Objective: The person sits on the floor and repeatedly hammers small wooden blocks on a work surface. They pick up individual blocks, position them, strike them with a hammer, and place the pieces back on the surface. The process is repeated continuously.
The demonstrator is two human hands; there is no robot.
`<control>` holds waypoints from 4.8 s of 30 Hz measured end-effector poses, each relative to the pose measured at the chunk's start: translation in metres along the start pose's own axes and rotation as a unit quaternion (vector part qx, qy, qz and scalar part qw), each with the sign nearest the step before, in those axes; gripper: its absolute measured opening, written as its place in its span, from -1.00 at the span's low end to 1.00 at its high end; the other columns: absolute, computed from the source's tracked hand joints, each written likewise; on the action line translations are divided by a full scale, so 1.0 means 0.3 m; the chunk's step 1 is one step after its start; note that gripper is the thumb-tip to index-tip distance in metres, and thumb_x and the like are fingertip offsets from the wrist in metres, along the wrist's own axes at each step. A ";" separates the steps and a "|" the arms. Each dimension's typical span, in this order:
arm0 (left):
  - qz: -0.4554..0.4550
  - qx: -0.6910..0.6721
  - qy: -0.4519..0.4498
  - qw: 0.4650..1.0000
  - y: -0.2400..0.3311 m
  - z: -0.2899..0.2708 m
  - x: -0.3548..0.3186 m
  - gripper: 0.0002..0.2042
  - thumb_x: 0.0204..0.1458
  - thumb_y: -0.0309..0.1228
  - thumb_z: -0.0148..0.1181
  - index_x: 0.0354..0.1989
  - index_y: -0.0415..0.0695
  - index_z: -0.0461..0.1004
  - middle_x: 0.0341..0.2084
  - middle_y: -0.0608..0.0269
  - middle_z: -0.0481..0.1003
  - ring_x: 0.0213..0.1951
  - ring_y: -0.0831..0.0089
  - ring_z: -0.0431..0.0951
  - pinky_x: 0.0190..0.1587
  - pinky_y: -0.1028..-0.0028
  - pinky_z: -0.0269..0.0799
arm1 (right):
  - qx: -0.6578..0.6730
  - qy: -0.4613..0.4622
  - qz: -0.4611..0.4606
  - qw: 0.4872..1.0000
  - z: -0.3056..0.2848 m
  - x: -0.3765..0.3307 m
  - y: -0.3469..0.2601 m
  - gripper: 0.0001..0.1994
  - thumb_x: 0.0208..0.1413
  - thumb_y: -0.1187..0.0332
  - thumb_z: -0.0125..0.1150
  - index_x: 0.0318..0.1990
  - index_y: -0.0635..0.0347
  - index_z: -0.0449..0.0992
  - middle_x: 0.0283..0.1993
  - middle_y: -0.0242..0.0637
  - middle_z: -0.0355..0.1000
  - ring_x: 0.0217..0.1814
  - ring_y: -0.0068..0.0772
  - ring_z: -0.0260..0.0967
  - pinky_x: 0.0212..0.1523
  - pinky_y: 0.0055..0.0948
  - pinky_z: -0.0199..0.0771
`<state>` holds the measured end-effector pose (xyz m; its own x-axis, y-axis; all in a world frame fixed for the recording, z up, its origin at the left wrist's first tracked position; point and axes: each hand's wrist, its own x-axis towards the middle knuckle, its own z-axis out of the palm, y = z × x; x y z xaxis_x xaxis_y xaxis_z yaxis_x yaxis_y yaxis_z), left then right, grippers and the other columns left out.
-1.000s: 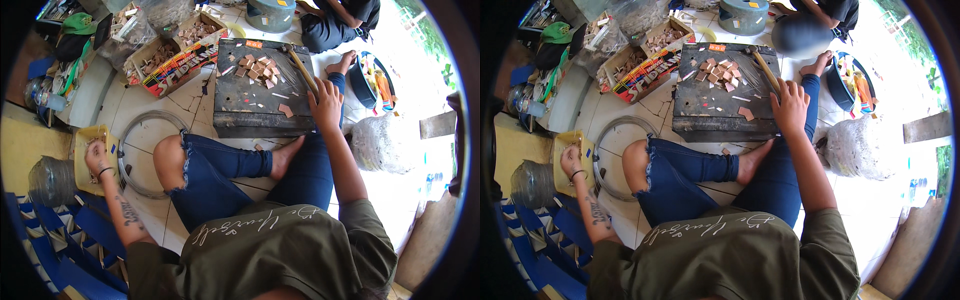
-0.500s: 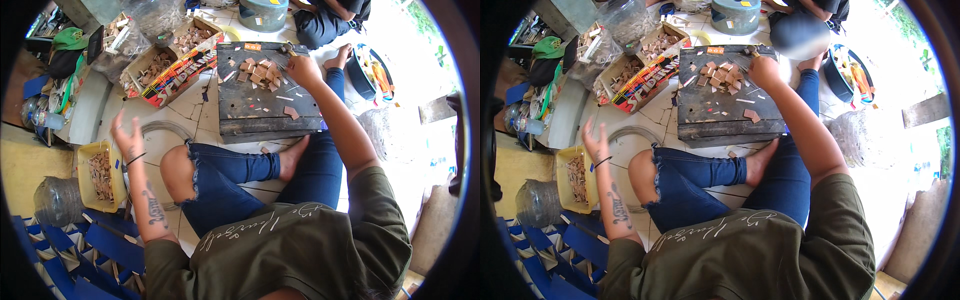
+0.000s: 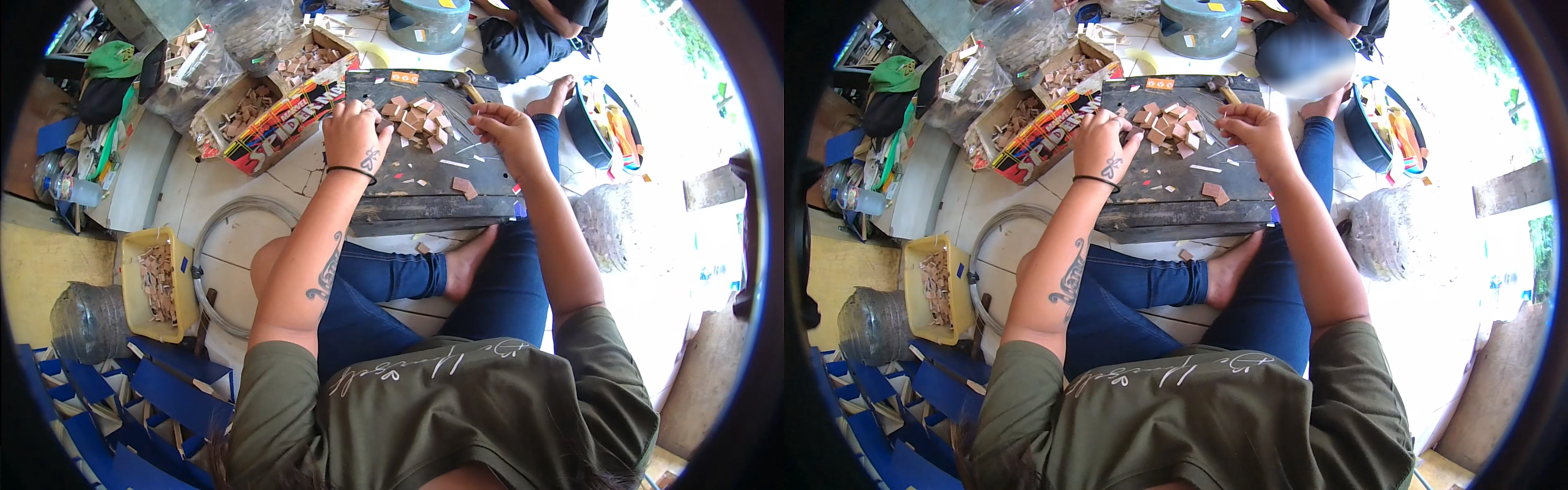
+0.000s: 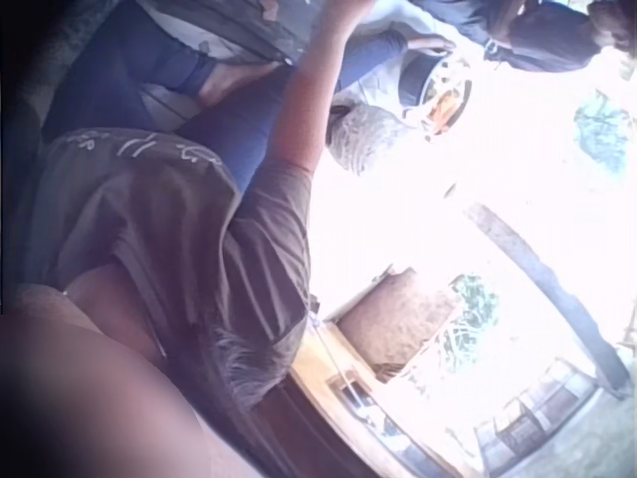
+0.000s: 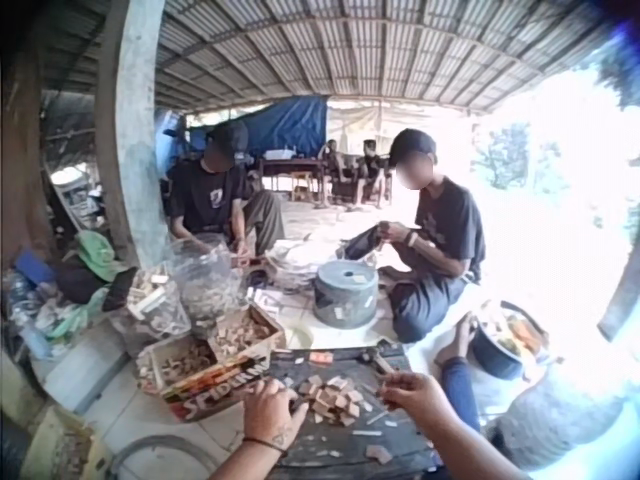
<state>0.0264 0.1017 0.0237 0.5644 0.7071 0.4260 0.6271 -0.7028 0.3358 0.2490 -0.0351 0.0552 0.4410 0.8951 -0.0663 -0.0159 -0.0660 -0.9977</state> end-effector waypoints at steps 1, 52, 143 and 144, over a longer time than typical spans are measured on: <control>0.002 -0.011 0.004 1.000 -0.001 0.000 -0.006 -0.75 -0.13 -0.27 0.38 -0.27 -0.06 0.56 -0.32 0.23 0.49 -0.15 0.19 0.47 -0.06 0.18 0.38 | 0.010 -0.004 -0.007 1.000 0.005 -0.013 0.007 -0.74 0.10 0.45 0.26 -0.06 0.35 0.53 -0.29 -0.35 0.58 -0.32 -0.60 0.47 -0.30 -0.64 0.43; 0.035 -0.288 0.028 0.956 0.180 -0.032 -0.297 -0.84 -0.22 -0.38 0.43 -0.47 -0.05 0.56 -0.51 0.39 0.56 -0.32 0.30 0.50 -0.11 0.28 0.30 | -0.304 -0.060 -0.207 0.928 0.194 -0.262 -0.024 -0.93 0.03 0.55 0.32 -0.33 0.34 0.55 -0.39 -0.27 0.58 -0.32 -0.54 0.55 -0.22 -0.53 0.55; 0.063 -0.349 0.041 0.934 0.250 -0.008 -0.308 -0.95 -0.03 -0.51 0.22 -0.46 -0.13 0.47 -0.54 0.23 0.48 -0.45 0.19 0.50 -0.31 0.31 0.37 | -0.416 -0.040 -0.182 0.890 -0.046 -0.762 -0.171 -0.45 0.17 0.59 0.03 0.34 0.04 0.27 -0.25 -0.07 0.42 -0.35 -0.09 0.44 -0.28 -0.31 0.44; 0.076 -0.333 0.053 0.938 0.250 -0.010 -0.308 -0.95 -0.03 -0.50 0.22 -0.46 -0.13 0.47 -0.54 0.21 0.48 -0.45 0.18 0.50 -0.31 0.29 0.37 | -0.414 -0.040 -0.181 0.891 -0.048 -0.760 -0.173 -0.45 0.17 0.59 0.03 0.34 0.05 0.28 -0.25 -0.07 0.42 -0.34 -0.09 0.44 -0.27 -0.31 0.44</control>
<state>0.0197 -0.0166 0.0122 0.5416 0.6084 0.5801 0.0495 -0.7119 0.7005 0.1623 -0.2422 0.1223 0.2160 0.9504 0.2236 0.7963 -0.0389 -0.6036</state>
